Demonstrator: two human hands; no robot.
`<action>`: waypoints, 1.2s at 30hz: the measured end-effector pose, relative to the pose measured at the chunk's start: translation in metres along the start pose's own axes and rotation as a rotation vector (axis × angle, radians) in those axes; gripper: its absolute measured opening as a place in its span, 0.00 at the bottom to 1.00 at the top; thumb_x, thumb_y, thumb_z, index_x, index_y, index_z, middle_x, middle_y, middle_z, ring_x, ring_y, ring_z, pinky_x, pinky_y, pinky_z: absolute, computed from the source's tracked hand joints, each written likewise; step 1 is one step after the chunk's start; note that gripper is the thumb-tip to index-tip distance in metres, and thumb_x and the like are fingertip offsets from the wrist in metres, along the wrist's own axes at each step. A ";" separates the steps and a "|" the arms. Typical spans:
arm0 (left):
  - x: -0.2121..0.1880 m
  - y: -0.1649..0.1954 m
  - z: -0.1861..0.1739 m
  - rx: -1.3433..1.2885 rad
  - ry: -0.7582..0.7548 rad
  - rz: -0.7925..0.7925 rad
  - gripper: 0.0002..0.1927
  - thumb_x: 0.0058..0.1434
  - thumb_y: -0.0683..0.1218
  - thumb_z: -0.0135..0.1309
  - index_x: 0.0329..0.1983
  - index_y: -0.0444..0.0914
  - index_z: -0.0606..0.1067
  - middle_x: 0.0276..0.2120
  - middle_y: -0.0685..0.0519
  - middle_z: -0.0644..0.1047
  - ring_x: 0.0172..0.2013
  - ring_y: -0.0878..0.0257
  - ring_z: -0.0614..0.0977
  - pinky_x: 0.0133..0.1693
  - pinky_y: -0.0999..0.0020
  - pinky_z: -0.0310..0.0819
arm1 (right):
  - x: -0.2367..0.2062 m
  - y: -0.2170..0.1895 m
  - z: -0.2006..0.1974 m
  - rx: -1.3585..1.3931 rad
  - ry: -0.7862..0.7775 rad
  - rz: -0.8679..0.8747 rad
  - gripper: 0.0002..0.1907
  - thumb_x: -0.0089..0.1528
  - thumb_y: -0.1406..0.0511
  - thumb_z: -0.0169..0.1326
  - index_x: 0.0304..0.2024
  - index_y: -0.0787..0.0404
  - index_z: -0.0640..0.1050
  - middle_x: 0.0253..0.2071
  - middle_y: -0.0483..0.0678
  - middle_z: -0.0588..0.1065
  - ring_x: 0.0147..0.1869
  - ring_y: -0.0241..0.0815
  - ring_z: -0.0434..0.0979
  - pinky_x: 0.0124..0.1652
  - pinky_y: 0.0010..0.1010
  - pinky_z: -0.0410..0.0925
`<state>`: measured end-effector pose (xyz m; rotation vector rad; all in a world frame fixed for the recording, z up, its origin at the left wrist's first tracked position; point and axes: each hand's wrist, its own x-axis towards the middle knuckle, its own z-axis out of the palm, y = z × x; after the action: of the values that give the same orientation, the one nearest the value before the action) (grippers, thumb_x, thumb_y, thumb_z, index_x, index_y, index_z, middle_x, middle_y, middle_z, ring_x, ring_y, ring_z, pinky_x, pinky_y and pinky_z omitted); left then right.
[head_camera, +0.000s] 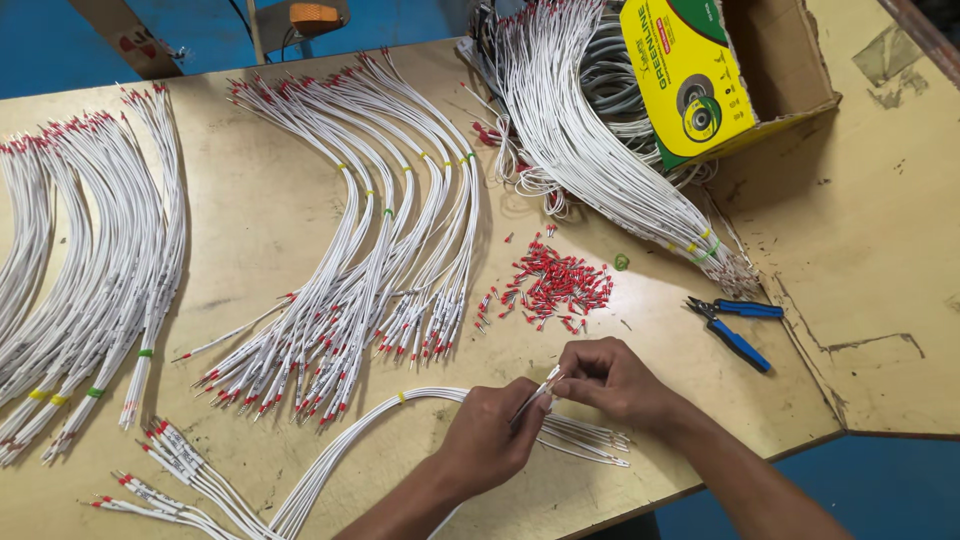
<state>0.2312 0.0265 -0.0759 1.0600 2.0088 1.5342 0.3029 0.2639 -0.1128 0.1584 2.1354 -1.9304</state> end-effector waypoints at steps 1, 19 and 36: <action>-0.001 -0.001 0.000 0.011 -0.004 0.014 0.07 0.67 0.42 0.54 0.35 0.34 0.74 0.14 0.46 0.72 0.14 0.51 0.76 0.20 0.58 0.64 | -0.002 0.006 -0.004 -0.001 -0.002 -0.001 0.11 0.63 0.66 0.62 0.30 0.64 0.74 0.24 0.38 0.70 0.29 0.26 0.61 0.28 0.23 0.57; 0.003 0.003 -0.002 -0.021 0.030 -0.029 0.08 0.66 0.44 0.55 0.34 0.34 0.76 0.13 0.47 0.71 0.13 0.55 0.74 0.20 0.60 0.64 | 0.002 -0.021 0.003 0.067 0.003 -0.058 0.07 0.63 0.65 0.61 0.37 0.64 0.79 0.29 0.38 0.74 0.33 0.26 0.67 0.33 0.22 0.62; -0.001 -0.001 0.000 -0.003 0.091 0.026 0.09 0.67 0.42 0.53 0.31 0.33 0.73 0.13 0.46 0.70 0.14 0.53 0.73 0.20 0.59 0.63 | 0.010 -0.013 -0.036 0.295 0.368 -0.175 0.09 0.68 0.65 0.53 0.35 0.63 0.74 0.21 0.37 0.64 0.21 0.25 0.55 0.22 0.22 0.51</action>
<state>0.2317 0.0253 -0.0771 1.0357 2.0603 1.6254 0.2860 0.2972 -0.1002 0.4252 2.1202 -2.4794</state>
